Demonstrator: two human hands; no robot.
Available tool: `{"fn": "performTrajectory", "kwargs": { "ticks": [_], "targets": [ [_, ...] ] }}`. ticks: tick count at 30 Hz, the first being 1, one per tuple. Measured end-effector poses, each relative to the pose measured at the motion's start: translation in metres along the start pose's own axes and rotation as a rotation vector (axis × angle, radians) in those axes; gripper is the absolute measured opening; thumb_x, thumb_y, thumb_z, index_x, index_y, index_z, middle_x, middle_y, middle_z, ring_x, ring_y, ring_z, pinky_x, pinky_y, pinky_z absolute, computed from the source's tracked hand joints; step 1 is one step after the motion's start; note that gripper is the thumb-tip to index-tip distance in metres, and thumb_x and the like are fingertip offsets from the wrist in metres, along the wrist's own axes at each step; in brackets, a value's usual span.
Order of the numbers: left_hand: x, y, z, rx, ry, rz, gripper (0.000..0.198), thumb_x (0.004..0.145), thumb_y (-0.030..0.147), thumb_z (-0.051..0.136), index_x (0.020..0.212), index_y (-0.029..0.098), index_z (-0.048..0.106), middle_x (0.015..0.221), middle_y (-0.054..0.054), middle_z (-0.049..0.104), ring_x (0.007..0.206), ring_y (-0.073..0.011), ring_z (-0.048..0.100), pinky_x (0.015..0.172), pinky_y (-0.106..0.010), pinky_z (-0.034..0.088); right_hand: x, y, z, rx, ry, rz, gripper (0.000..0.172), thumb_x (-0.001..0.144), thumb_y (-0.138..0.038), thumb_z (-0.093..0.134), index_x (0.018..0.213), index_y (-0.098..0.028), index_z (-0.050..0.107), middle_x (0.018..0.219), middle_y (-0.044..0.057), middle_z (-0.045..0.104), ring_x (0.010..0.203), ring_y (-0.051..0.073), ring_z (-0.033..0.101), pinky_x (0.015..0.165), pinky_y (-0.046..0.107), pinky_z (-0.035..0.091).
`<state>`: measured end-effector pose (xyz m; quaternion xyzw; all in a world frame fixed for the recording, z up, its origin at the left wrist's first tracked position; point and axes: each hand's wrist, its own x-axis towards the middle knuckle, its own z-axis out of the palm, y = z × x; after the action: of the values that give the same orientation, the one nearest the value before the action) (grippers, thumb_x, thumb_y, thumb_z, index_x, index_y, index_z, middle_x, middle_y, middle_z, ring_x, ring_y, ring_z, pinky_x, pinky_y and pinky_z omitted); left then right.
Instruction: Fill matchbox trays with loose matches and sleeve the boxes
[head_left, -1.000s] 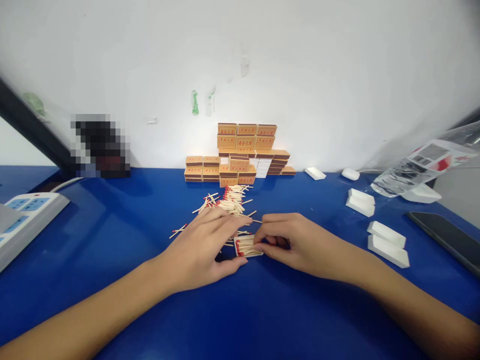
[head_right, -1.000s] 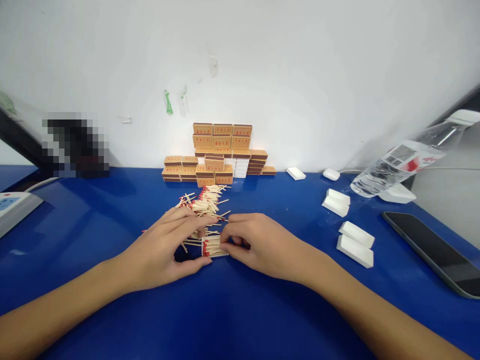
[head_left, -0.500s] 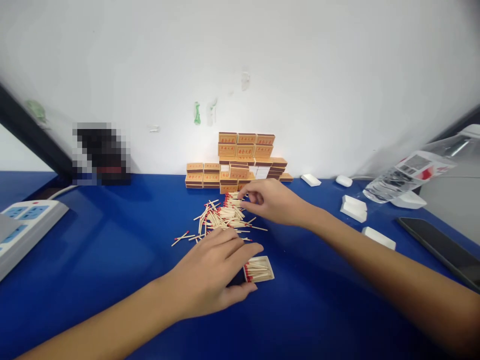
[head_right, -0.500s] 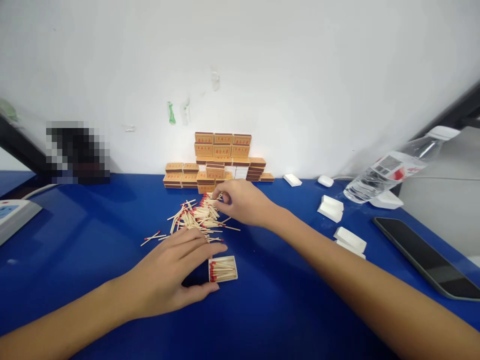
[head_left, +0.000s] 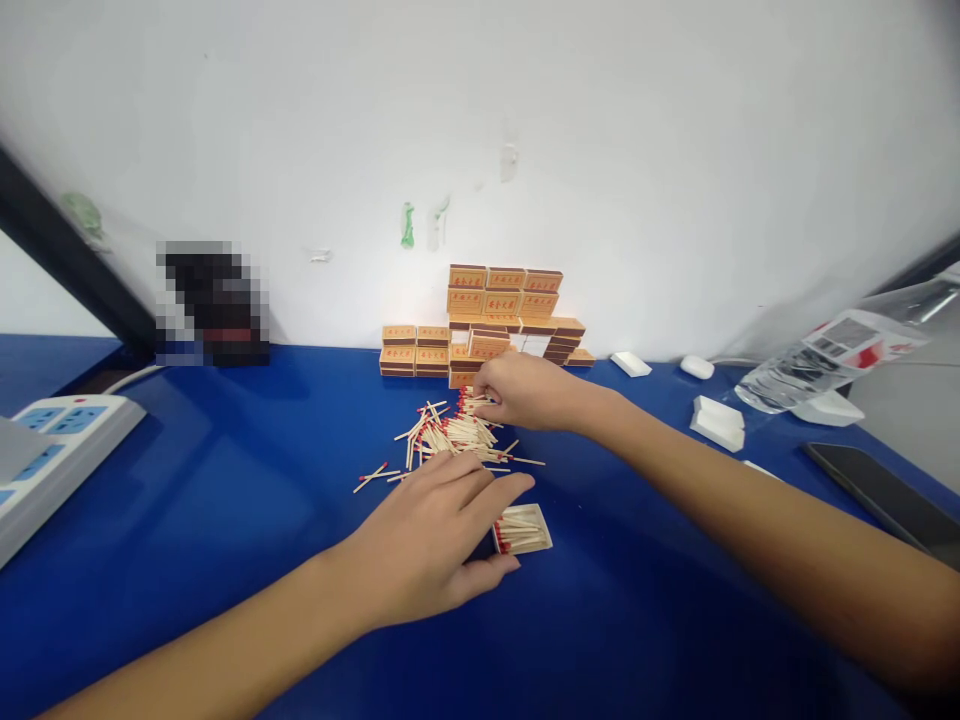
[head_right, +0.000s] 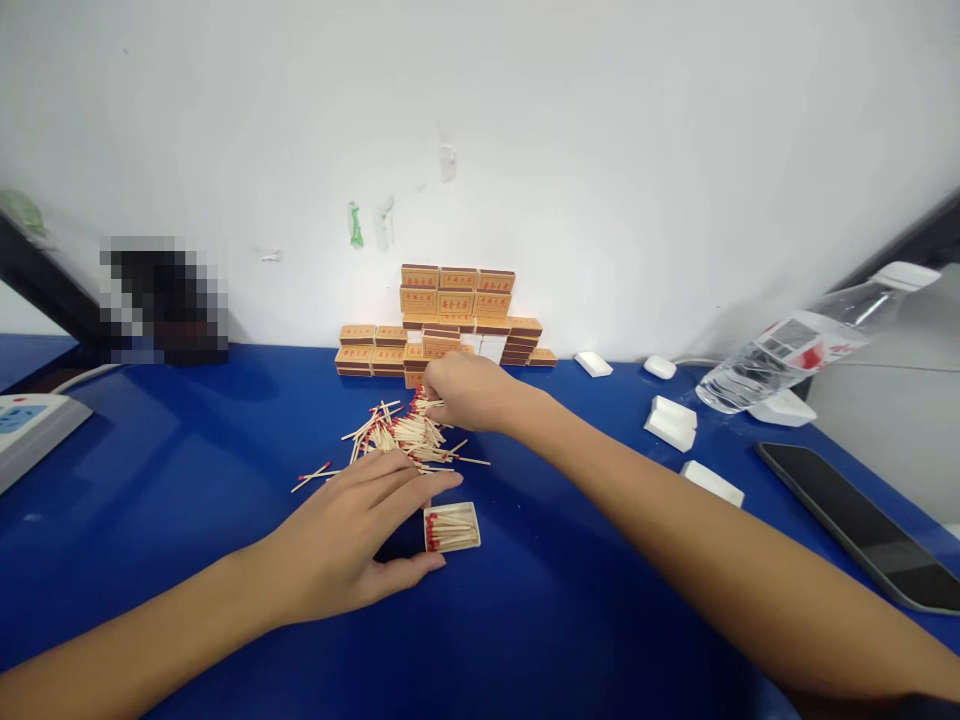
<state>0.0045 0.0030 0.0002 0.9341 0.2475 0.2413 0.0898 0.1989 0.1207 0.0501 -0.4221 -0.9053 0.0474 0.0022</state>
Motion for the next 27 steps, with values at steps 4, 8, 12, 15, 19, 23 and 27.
{"fn": "performTrajectory", "kwargs": {
  "ticks": [4,8,12,15,19,23,27],
  "targets": [
    [0.001,-0.002,-0.001,-0.008,0.01,-0.007,0.056,0.096,0.033,0.07,0.145,0.02,0.046,0.121,-0.011,0.071,0.117,-0.0295,0.065,0.103,-0.048,0.055,-0.003,-0.001,0.0,-0.021,0.006,-0.014,0.028,0.085,-0.019,0.067,0.059,-0.019,0.055,0.057,0.0,0.052,0.056,0.012,0.04,0.057,0.032,0.025],
    [0.001,-0.004,-0.001,0.001,0.016,-0.045,0.058,0.096,0.034,0.07,0.147,0.02,0.045,0.125,-0.012,0.069,0.117,-0.0296,0.064,0.102,-0.048,0.055,-0.012,0.0,-0.003,-0.014,0.011,0.007,0.032,0.085,-0.019,0.067,0.058,-0.02,0.05,0.056,-0.001,0.05,0.055,0.012,0.038,0.056,0.032,0.024],
    [0.0,-0.006,-0.001,0.021,0.028,-0.106,0.065,0.095,0.034,0.071,0.151,0.02,0.041,0.133,-0.014,0.066,0.125,-0.0309,0.06,0.105,-0.05,0.053,-0.03,0.009,-0.01,-0.005,0.026,0.047,0.032,0.089,-0.025,0.066,0.061,-0.02,0.053,0.057,-0.001,0.053,0.053,0.011,0.04,0.054,0.031,0.025],
    [0.0,-0.007,-0.001,0.004,0.056,-0.147,0.07,0.095,0.033,0.072,0.154,0.022,0.037,0.129,-0.012,0.067,0.122,-0.0302,0.061,0.103,-0.05,0.054,-0.049,0.018,-0.015,0.046,0.044,0.044,0.028,0.092,-0.029,0.066,0.067,-0.019,0.061,0.06,-0.001,0.056,0.054,0.011,0.043,0.057,0.03,0.027],
    [0.002,-0.008,0.001,-0.039,0.078,-0.201,0.075,0.093,0.032,0.074,0.155,0.024,0.034,0.109,-0.006,0.07,0.11,-0.0288,0.063,0.098,-0.05,0.055,-0.079,0.015,-0.016,0.174,0.091,-0.009,0.023,0.095,-0.032,0.064,0.078,-0.019,0.071,0.066,-0.001,0.059,0.057,0.012,0.046,0.059,0.029,0.031],
    [0.004,-0.007,0.0,-0.059,0.072,-0.215,0.078,0.091,0.03,0.076,0.155,0.023,0.034,0.112,-0.006,0.071,0.113,-0.0289,0.063,0.101,-0.05,0.054,-0.1,-0.01,-0.011,0.259,0.079,-0.094,0.015,0.097,-0.027,0.067,0.086,-0.02,0.074,0.073,-0.001,0.062,0.061,0.012,0.05,0.06,0.028,0.035],
    [0.005,-0.006,-0.002,-0.046,0.057,-0.209,0.082,0.089,0.03,0.078,0.156,0.021,0.033,0.124,-0.01,0.069,0.117,-0.0288,0.063,0.101,-0.048,0.054,-0.104,-0.036,0.0,0.204,-0.031,-0.143,0.009,0.096,-0.02,0.068,0.089,-0.018,0.074,0.089,0.004,0.071,0.075,0.017,0.064,0.067,0.029,0.041]
  ]
}}
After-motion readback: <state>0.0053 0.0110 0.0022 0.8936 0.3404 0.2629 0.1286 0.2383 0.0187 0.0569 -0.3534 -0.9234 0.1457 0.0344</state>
